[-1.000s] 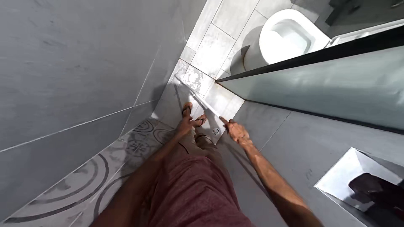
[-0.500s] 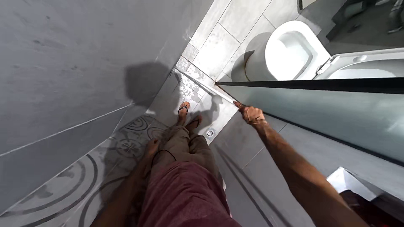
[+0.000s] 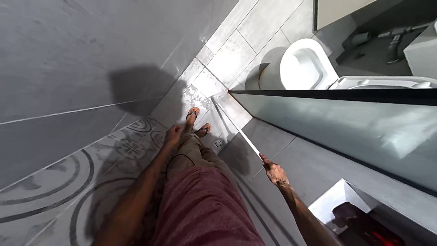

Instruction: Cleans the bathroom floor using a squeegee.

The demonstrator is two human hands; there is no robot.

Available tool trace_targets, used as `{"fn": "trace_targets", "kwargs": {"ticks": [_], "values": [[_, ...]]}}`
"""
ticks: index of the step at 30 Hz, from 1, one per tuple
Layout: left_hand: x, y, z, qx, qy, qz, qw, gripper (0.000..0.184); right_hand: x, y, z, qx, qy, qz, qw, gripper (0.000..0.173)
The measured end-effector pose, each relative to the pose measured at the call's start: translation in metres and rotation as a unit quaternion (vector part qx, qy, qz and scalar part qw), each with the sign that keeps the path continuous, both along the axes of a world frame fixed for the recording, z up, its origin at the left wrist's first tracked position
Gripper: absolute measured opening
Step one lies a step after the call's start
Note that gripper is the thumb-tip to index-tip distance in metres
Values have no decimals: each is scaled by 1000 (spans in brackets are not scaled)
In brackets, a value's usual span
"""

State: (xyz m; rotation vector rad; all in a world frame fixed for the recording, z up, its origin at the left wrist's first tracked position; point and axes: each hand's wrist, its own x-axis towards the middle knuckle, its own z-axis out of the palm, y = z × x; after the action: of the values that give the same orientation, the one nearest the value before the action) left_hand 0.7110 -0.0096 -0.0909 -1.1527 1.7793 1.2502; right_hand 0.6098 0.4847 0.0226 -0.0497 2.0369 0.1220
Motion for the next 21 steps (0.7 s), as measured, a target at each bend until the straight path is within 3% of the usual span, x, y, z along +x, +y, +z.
{"fn": "trace_targets", "kwargs": {"ticks": [2,6,9,14,18,21], "values": [[22,-6,1,-11,-11,0,1000,32,3,-30,-10,-31,18,15,999,47],[64,-26,11,-9,-49,14,999,36,-29,-146,-52,-46,-2,41,998,52],[92,-37,18,-17,-72,51,996,35,-40,-178,-93,-72,-28,23,997,62],[108,-42,9,-33,-98,37,994,35,-31,-101,-65,-4,-64,44,997,59],[83,-27,8,-11,-68,38,997,37,-2,-12,-27,43,-78,56,994,57],[52,-8,31,18,-21,49,998,38,15,44,-3,34,-74,42,996,54]]}}
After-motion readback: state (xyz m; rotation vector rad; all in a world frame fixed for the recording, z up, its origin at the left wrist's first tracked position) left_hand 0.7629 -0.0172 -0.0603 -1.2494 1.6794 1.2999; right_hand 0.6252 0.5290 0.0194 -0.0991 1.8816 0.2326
